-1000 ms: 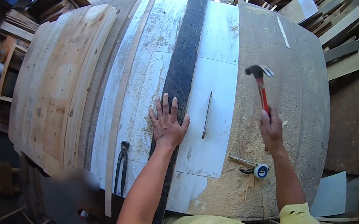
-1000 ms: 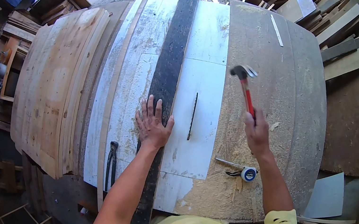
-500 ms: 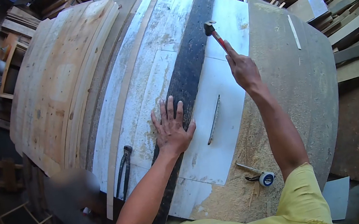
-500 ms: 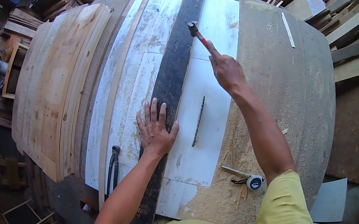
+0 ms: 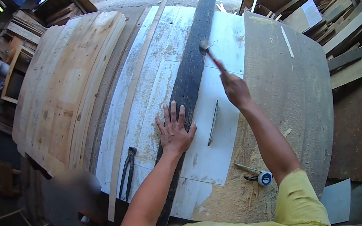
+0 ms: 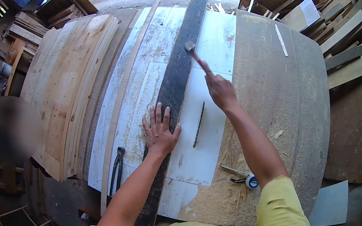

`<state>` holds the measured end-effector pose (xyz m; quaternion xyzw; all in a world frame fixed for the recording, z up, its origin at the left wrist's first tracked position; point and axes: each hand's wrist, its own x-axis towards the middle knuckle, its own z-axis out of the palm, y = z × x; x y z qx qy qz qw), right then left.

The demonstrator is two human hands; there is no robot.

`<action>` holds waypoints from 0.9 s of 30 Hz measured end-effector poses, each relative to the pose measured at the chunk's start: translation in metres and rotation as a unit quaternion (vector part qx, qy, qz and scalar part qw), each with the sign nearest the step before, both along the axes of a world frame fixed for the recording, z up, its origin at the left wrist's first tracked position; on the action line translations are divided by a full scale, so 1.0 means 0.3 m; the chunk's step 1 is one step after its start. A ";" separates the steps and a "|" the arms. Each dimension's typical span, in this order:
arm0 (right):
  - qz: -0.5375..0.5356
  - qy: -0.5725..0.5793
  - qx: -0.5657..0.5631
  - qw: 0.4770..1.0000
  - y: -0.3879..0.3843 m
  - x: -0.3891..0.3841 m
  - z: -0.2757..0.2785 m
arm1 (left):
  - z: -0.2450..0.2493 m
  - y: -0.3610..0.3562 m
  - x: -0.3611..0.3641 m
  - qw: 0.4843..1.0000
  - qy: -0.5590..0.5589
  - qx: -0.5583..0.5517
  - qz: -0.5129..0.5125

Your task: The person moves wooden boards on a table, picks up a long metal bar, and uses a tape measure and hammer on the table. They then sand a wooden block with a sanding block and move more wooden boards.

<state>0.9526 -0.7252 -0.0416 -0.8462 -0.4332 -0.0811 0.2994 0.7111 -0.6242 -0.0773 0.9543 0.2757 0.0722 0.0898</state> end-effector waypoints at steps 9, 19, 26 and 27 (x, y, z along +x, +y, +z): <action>0.019 0.023 0.118 0.993 -0.074 -0.093 0.246 | -0.001 0.008 0.007 0.999 -0.033 -0.003 0.000; 0.104 0.235 0.131 0.958 -0.545 -0.633 0.195 | -0.039 0.042 -0.052 0.989 -0.117 -0.083 0.028; 0.158 0.295 -0.028 0.942 -0.750 -0.931 0.024 | 0.103 -0.087 -0.828 0.930 -0.318 -0.058 0.173; 0.155 0.303 -0.047 0.939 -0.749 -0.964 0.020 | 0.068 -0.135 -0.926 0.930 -0.298 -0.065 0.204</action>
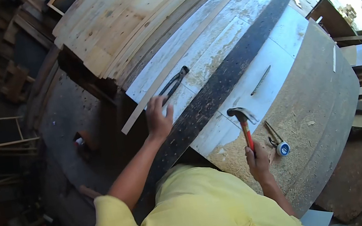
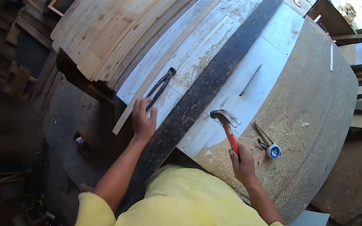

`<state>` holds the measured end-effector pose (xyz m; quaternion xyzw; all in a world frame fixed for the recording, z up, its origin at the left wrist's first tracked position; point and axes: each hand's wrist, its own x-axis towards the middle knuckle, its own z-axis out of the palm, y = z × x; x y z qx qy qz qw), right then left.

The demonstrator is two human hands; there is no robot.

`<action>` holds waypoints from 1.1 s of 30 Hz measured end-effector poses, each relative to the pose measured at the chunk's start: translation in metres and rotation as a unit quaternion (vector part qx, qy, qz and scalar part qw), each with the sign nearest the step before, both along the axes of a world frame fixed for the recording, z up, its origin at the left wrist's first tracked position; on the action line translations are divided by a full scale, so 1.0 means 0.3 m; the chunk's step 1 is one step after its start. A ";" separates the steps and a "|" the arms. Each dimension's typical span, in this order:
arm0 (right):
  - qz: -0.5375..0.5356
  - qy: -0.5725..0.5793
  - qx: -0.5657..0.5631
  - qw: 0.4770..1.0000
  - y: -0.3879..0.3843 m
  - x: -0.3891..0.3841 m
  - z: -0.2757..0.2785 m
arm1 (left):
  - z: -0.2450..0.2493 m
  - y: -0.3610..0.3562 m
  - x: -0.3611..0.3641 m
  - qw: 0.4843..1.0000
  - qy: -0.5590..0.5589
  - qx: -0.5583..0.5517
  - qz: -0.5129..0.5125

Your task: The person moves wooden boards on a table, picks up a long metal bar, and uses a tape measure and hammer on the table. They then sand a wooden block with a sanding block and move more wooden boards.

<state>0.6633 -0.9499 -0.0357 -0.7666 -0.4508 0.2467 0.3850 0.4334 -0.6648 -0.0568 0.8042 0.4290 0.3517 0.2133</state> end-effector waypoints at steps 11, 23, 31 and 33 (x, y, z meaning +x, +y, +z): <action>0.235 -0.064 0.126 0.961 0.164 -0.128 0.217 | -0.105 -0.320 -0.141 0.975 0.206 -0.008 0.080; 0.171 -0.141 0.046 0.974 0.082 -0.098 0.057 | -0.107 -0.323 -0.144 0.974 0.212 0.000 0.083; 0.004 -0.210 -0.117 0.971 -0.190 0.004 -0.037 | -0.104 -0.327 -0.143 0.973 0.220 -0.013 0.073; -0.054 -0.241 -0.090 0.965 -0.247 0.012 -0.075 | -0.110 -0.334 -0.143 0.972 0.222 -0.024 0.068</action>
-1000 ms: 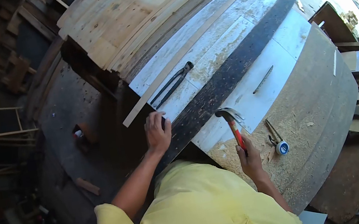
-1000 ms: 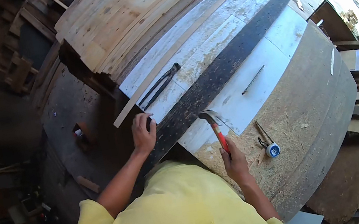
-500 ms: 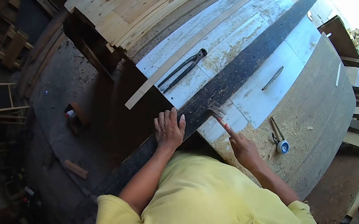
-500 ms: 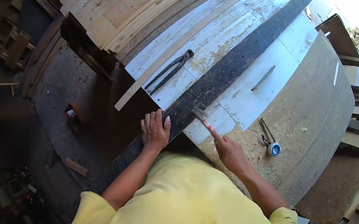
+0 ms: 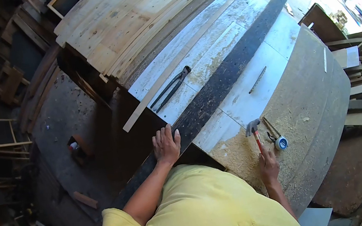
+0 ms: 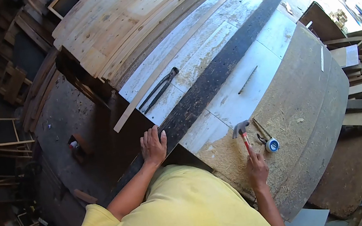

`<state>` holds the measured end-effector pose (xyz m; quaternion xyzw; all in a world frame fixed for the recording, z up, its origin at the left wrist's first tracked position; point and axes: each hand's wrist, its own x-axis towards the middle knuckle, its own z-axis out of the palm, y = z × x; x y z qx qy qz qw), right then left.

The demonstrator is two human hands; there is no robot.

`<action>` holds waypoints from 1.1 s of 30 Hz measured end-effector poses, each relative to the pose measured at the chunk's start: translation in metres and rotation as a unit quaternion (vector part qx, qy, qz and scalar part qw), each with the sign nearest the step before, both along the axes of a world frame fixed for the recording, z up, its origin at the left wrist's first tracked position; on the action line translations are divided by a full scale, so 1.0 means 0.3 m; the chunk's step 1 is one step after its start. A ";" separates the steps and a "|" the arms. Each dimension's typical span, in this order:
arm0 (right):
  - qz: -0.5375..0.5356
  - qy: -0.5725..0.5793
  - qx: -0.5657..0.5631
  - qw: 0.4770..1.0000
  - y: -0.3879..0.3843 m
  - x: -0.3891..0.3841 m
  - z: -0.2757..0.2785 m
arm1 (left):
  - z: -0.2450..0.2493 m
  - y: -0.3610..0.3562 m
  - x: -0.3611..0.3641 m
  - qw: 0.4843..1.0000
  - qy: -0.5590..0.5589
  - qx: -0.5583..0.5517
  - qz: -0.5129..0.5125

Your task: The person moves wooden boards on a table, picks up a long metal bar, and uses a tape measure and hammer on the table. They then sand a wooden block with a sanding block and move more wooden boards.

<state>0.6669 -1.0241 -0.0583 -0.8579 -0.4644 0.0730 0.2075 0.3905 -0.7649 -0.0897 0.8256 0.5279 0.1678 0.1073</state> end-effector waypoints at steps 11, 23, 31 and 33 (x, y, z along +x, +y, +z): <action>-0.284 -0.083 -0.016 0.955 -0.388 0.124 -0.067 | -0.058 0.000 0.001 0.999 -0.025 0.001 -0.045; -0.570 -0.247 0.113 0.775 -0.744 -0.060 -0.136 | -0.076 0.057 -0.125 0.962 -0.163 -0.137 -0.174; -0.700 -0.110 0.283 0.646 -0.812 -0.412 -0.405 | -0.110 0.009 -0.474 0.922 -0.194 -0.294 -0.158; -0.687 0.093 0.246 0.677 -0.851 -0.431 -0.479 | -0.116 -0.016 -0.572 0.932 -0.172 -0.282 -0.148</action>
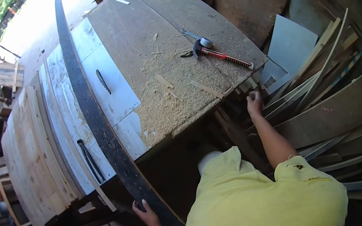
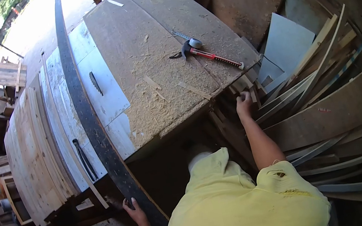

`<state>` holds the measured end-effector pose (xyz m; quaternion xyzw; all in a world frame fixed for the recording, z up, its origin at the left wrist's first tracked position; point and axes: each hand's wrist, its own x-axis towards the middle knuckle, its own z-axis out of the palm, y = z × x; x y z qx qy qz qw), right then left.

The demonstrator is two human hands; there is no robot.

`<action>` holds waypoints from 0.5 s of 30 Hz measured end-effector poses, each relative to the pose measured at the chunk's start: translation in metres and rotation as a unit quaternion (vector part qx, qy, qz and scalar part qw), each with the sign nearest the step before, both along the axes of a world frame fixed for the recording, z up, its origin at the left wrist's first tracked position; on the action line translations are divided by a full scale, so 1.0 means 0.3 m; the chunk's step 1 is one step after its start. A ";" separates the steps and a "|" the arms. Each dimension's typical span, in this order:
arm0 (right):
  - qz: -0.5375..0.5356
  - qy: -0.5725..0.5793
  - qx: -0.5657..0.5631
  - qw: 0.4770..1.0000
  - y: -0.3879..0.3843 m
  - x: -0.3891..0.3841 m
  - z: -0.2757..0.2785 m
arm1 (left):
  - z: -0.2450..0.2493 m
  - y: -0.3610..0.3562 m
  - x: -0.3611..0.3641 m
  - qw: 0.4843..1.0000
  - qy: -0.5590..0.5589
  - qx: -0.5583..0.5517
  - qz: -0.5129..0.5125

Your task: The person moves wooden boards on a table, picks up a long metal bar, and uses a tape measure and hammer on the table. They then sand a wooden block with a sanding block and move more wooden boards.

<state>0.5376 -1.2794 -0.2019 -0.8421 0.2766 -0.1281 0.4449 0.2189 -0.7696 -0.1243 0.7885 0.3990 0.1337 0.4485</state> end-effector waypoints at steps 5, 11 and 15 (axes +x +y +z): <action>0.054 0.210 0.196 0.956 -0.234 0.186 -0.628 | 0.058 -0.074 -0.211 0.992 0.111 -0.050 0.027; 0.118 0.244 0.304 0.913 -0.104 0.308 -0.570 | 0.033 -0.219 -0.690 0.936 0.288 -0.019 0.203; 0.162 0.309 0.273 0.897 -0.088 0.322 -0.566 | 0.134 -0.433 -0.959 0.881 0.329 0.002 0.339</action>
